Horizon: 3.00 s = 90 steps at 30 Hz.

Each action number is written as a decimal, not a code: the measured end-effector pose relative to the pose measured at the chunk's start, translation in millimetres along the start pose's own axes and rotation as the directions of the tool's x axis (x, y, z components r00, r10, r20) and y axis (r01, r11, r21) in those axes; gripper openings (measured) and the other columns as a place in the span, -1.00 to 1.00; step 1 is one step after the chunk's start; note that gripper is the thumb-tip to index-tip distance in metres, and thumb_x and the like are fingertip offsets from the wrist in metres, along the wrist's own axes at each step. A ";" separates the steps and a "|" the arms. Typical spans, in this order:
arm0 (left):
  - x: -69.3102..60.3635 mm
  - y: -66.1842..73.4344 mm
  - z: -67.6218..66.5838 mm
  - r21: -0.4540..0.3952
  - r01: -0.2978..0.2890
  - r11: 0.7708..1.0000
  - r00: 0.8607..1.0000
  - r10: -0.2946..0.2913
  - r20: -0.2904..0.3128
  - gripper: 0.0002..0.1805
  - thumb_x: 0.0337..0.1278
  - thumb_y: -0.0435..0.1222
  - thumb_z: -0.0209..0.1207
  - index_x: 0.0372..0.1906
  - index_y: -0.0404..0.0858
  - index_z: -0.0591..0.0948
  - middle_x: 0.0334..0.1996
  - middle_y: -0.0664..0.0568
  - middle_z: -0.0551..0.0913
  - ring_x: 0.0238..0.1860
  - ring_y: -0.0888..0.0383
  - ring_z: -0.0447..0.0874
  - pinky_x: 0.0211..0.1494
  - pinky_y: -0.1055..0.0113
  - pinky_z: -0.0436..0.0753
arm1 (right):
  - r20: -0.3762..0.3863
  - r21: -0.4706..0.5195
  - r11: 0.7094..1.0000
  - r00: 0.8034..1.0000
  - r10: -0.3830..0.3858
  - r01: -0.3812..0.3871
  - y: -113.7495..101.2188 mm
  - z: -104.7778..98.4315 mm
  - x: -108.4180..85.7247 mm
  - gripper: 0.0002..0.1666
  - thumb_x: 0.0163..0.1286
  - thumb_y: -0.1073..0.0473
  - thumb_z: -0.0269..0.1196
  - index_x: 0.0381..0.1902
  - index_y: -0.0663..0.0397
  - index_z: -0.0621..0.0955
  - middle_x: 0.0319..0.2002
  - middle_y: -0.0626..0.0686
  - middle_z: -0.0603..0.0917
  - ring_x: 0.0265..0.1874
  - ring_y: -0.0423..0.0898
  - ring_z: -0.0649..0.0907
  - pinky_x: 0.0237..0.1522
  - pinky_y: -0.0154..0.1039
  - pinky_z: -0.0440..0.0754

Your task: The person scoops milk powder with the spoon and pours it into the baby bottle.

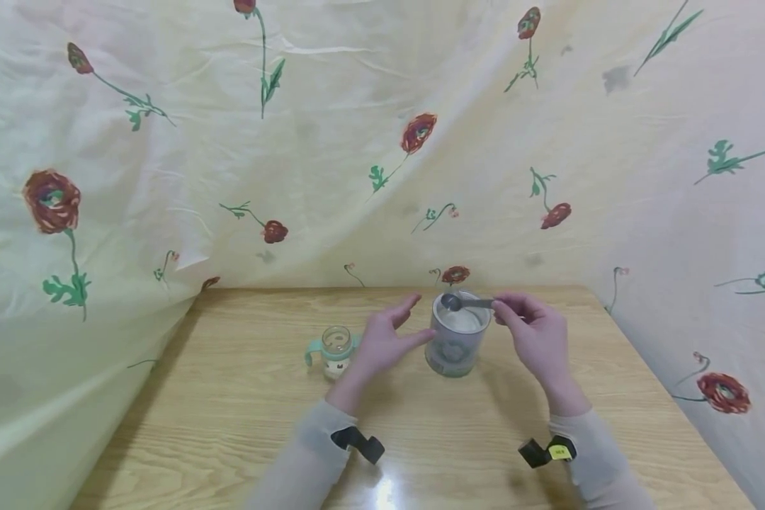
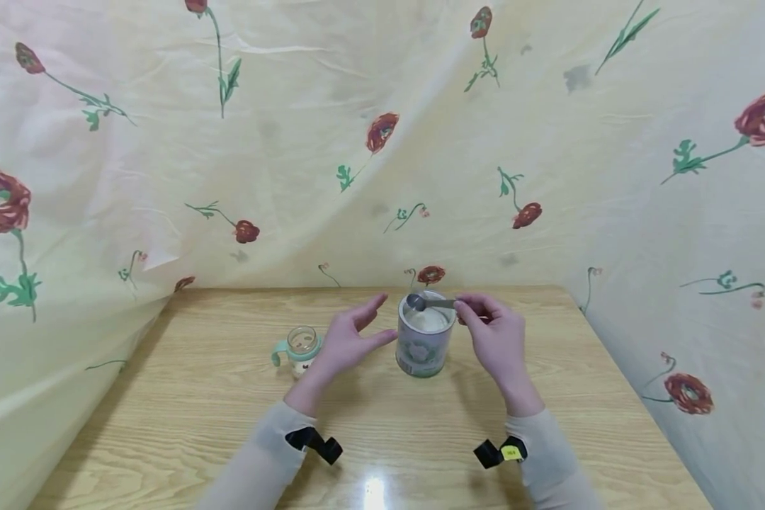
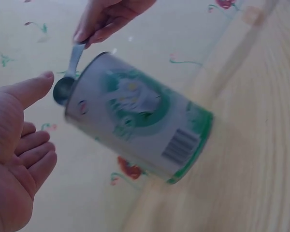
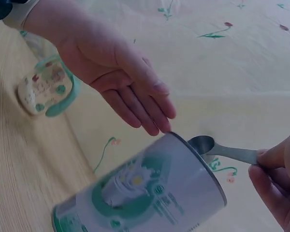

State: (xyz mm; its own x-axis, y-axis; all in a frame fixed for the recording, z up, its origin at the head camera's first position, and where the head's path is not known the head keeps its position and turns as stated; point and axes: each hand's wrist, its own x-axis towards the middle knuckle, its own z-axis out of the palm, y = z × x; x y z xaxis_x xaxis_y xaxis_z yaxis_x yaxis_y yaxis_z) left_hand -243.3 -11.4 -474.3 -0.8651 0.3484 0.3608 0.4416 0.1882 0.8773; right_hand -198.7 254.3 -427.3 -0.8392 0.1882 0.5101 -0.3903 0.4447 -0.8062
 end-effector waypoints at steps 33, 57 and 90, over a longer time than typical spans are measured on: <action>18.2 -14.0 54.6 -0.074 0.051 0.996 0.998 -0.054 -0.030 0.15 -0.04 -0.15 0.68 0.66 -0.17 0.30 0.60 -0.02 0.36 0.52 0.00 0.43 0.53 0.18 0.46 | 0.480 -0.353 0.343 0.483 -0.733 0.871 18.3 -8.8 19.7 -0.48 -0.11 0.70 0.42 -0.14 0.28 0.82 -0.32 0.19 0.78 -0.39 0.10 0.78 -0.39 -0.04 0.83; 17.0 -12.2 60.8 -0.124 0.070 0.990 0.994 -0.079 -0.074 0.14 -0.04 -0.13 0.69 0.66 -0.11 0.33 0.56 0.11 0.43 0.51 0.13 0.41 0.53 0.23 0.45 | 0.599 -0.429 0.505 0.654 -0.462 0.749 -3.9 -5.4 21.8 -0.47 -0.08 0.71 0.40 -0.18 0.18 0.85 -0.42 0.09 0.76 -0.57 -0.11 0.65 -0.56 -0.21 0.70; 16.7 -10.0 63.2 -0.121 0.025 0.992 0.996 -0.035 -0.080 0.04 0.01 -0.13 0.67 0.62 -0.02 0.42 0.43 0.21 0.58 0.47 0.21 0.48 0.53 0.22 0.45 | 0.288 -0.172 0.967 0.929 0.234 -0.190 -7.0 -4.3 12.8 -0.61 0.60 0.10 0.32 0.10 0.35 0.76 -0.08 0.24 0.83 -0.25 -0.12 0.79 -0.18 -0.33 0.78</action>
State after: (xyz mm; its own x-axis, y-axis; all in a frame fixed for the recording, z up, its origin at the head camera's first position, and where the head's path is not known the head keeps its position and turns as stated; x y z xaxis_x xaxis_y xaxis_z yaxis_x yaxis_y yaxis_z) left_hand -247.1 50.5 -497.0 -0.8962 0.2672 0.3543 0.3880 0.0844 0.9178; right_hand -205.1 257.3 -413.8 -0.9797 0.0265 0.1989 -0.1527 0.5449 -0.8245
